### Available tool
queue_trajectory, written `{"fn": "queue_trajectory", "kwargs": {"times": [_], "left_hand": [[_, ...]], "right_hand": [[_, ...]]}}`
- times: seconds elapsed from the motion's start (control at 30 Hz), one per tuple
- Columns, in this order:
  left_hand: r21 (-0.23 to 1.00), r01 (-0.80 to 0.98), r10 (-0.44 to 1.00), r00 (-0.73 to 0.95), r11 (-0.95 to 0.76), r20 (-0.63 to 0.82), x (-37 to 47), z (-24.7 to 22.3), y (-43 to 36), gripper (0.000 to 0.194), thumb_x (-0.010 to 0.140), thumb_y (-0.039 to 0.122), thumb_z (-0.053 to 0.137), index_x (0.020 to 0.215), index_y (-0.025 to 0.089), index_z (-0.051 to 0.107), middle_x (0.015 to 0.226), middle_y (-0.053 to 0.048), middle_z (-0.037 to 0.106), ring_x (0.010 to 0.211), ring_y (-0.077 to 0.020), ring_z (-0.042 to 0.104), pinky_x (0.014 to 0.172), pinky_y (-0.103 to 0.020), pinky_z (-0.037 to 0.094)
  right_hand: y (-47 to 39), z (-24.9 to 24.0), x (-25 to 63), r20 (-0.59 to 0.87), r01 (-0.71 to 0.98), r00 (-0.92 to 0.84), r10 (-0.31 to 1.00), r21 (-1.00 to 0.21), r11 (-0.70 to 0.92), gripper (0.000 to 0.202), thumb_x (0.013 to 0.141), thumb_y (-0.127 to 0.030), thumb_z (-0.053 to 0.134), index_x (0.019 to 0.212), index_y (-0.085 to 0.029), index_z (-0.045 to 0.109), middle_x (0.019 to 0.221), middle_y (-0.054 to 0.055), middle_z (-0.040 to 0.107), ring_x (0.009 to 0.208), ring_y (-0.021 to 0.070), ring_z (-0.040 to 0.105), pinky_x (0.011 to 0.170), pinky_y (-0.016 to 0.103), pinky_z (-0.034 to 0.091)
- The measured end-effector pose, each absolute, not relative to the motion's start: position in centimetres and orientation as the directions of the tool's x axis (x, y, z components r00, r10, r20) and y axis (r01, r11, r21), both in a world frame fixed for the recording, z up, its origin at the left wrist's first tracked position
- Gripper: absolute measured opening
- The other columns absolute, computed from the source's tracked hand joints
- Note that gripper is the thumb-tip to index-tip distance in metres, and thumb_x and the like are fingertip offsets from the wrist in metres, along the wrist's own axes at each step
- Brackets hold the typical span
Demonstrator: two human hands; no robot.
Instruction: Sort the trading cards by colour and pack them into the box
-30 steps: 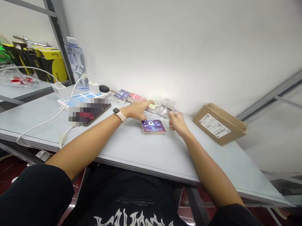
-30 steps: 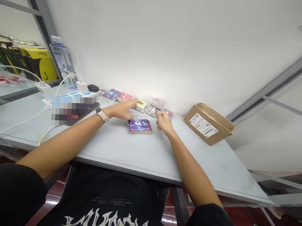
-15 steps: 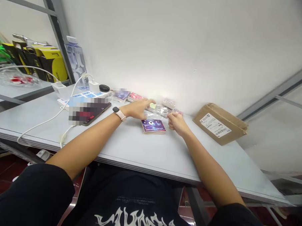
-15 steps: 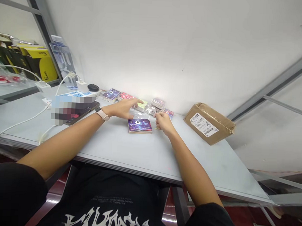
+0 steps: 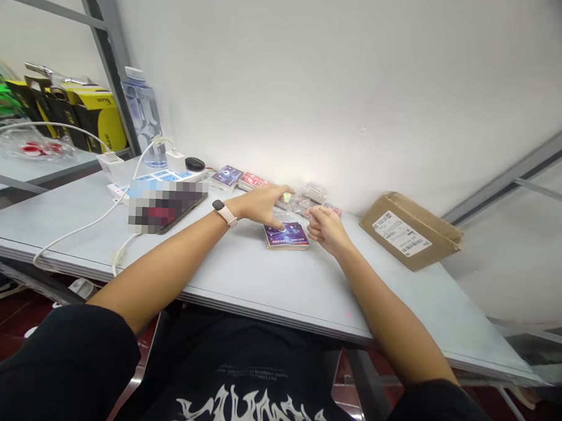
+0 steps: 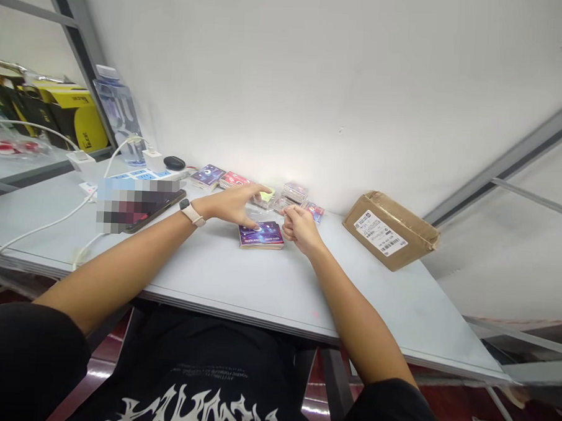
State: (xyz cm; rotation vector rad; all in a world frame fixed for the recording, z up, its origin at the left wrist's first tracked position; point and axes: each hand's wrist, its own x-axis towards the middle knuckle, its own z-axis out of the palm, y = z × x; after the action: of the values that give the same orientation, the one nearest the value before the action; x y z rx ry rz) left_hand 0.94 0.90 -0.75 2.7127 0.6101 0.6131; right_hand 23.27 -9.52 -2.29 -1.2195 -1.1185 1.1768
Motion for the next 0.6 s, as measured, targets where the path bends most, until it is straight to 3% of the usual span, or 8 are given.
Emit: {"fn": "queue_trajectory", "kwargs": {"times": [0.27, 0.43, 0.6], "left_hand": [[0.473, 0.299, 0.483, 0.809, -0.829, 0.335, 1.56, -1.09, 0.83, 0.106, 0.067, 0.047, 0.088, 0.156, 0.011, 0.043, 0.132, -0.02, 0.068, 0.12, -0.0337, 0.067, 0.105, -0.044, 0.052], [0.445, 0.291, 0.471, 0.8, -0.847, 0.373, 1.55, -1.0, 0.79, 0.097, 0.068, 0.039, 0.088, 0.152, 0.011, 0.048, 0.119, -0.014, 0.068, 0.11, -0.0306, 0.067, 0.099, -0.042, 0.054], [0.447, 0.274, 0.464, 0.792, -0.851, 0.397, 1.45, -0.87, 0.82, 0.083, 0.071, 0.042, 0.085, 0.144, 0.016, 0.054, 0.12, -0.013, 0.067, 0.104, -0.0281, 0.067, 0.096, -0.042, 0.055]], "right_hand": [[-9.88, -2.07, 22.88, 0.033, -0.055, 0.019, 0.999, -0.998, 0.034, 0.034, 0.086, -0.047, 0.08, 0.085, -0.025, 0.056, 0.05, -0.015, 0.023, 0.042, 0.0056, 0.014, 0.041, 0.022, 0.013], [-10.02, -1.86, 22.68, 0.034, -0.048, 0.025, 0.999, -0.998, 0.035, 0.034, 0.084, -0.047, 0.081, 0.083, -0.025, 0.055, 0.049, -0.015, 0.023, 0.042, 0.0058, 0.014, 0.04, 0.021, 0.014], [-10.17, -1.55, 22.81, 0.036, -0.034, 0.043, 0.998, -0.999, 0.037, 0.035, 0.087, -0.048, 0.08, 0.082, -0.025, 0.054, 0.05, -0.014, 0.023, 0.041, 0.0058, 0.014, 0.04, 0.021, 0.016]]}}
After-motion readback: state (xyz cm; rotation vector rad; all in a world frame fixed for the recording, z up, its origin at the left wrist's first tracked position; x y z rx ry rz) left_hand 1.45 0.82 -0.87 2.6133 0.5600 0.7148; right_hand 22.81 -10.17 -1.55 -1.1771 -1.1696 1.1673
